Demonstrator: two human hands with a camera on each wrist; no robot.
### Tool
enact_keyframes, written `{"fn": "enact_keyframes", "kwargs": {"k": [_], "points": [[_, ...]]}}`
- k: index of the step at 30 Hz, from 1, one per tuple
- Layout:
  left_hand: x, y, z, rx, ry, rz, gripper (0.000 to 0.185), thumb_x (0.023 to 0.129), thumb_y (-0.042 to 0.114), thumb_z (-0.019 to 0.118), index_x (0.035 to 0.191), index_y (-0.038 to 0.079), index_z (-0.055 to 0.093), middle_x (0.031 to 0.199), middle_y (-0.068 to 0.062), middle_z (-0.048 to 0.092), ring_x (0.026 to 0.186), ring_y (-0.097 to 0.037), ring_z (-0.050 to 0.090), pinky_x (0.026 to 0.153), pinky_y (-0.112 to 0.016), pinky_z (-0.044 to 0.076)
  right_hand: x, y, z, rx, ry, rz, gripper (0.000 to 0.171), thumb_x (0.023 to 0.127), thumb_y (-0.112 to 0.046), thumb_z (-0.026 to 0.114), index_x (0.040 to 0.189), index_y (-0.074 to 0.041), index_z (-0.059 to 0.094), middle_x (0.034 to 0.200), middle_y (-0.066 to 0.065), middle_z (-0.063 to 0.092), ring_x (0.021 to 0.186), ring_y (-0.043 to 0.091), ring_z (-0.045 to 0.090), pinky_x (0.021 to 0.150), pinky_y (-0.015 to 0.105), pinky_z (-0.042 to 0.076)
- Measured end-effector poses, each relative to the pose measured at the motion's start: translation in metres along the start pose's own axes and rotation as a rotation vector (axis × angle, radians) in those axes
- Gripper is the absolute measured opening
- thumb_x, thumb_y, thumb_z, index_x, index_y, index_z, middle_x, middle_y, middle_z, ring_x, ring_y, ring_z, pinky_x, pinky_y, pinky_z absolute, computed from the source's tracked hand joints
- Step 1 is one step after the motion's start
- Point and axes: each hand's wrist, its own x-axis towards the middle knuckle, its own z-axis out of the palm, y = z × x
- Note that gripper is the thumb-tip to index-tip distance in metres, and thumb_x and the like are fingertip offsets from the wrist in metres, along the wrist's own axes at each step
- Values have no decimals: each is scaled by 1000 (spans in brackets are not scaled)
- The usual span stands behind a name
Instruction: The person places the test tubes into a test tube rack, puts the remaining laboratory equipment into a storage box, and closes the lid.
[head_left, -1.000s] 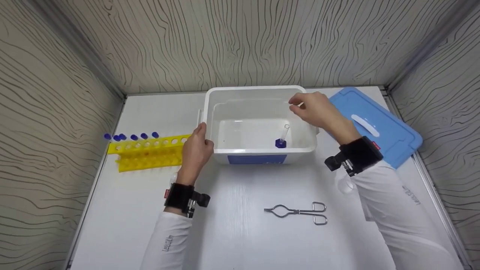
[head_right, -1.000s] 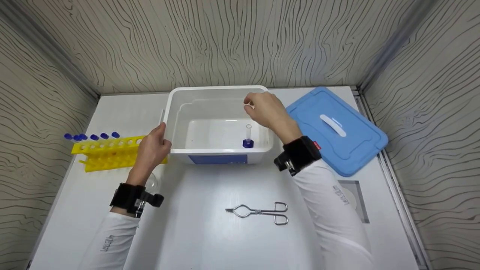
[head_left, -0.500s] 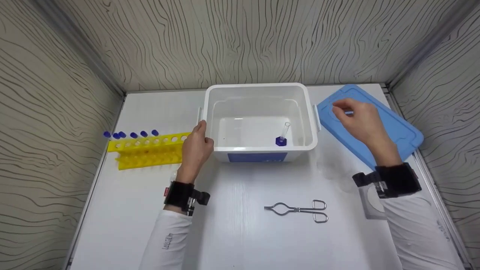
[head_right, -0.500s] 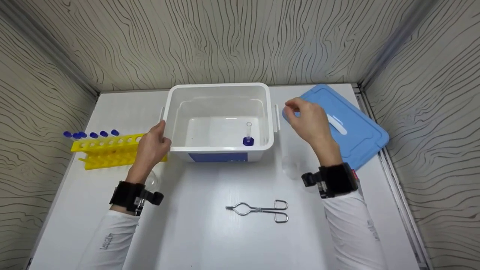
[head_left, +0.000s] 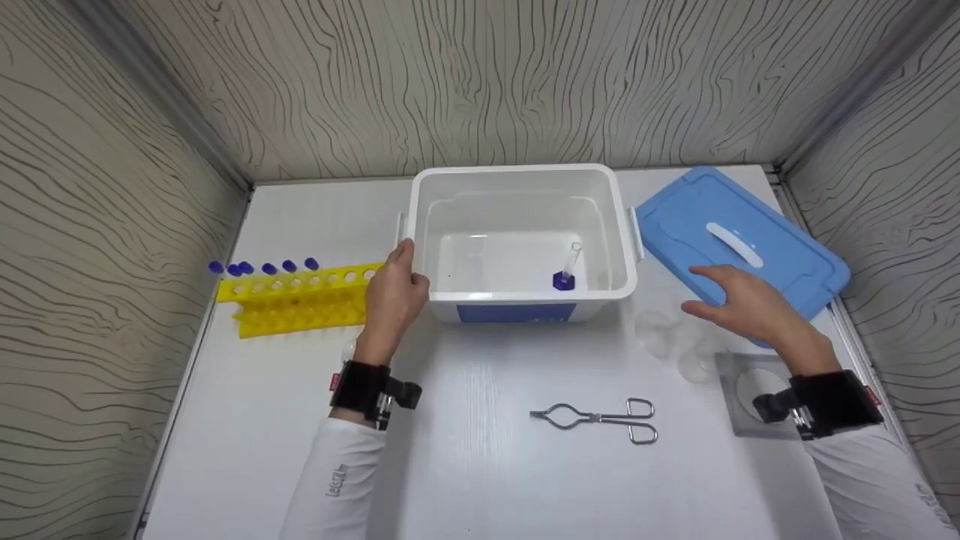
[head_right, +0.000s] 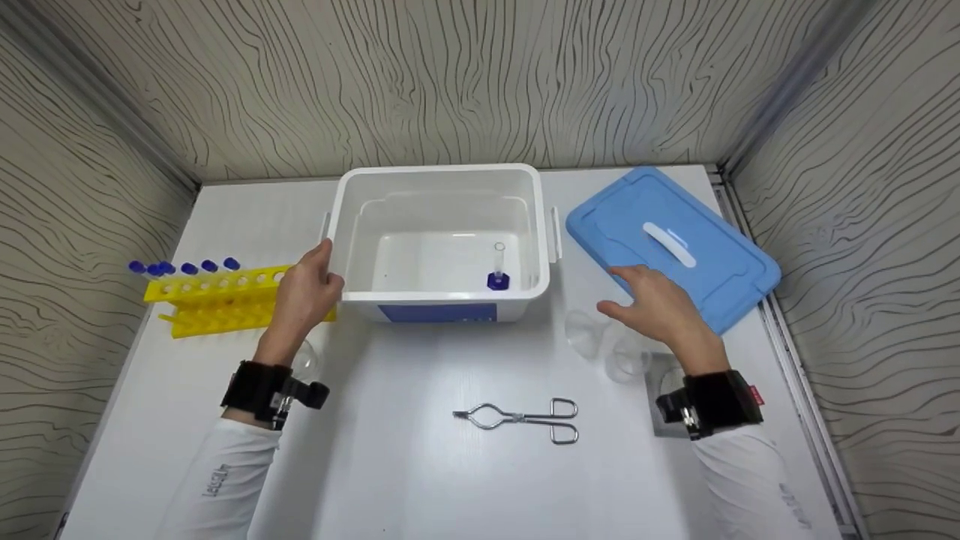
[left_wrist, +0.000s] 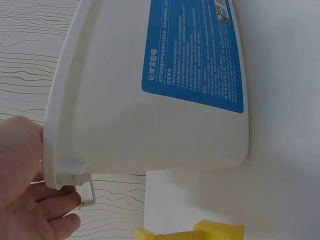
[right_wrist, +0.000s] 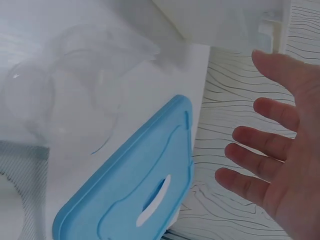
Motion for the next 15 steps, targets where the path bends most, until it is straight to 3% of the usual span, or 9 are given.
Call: {"fn": "enact_keyframes", "kwargs": {"k": [9,15], "points": [[0,0,-1,5,9,7,58,91,3,56,148,-1,43,148,-22,50,104,-29,67,86,-36,61,-23,16,28,-45,-187,13,90,82,-58,72,144,2,46,142,36,48,128,56,47,99,66,46],[0,-1,1,20,26,20,58,90,3,57,147,-1,45,147,-22,51,102,-30,69,85,-37,61,-32,17,44,-34,-215,47,90,75,-49,81,142,3,48,139,36,51,124,53,52,94,63,50]]}}
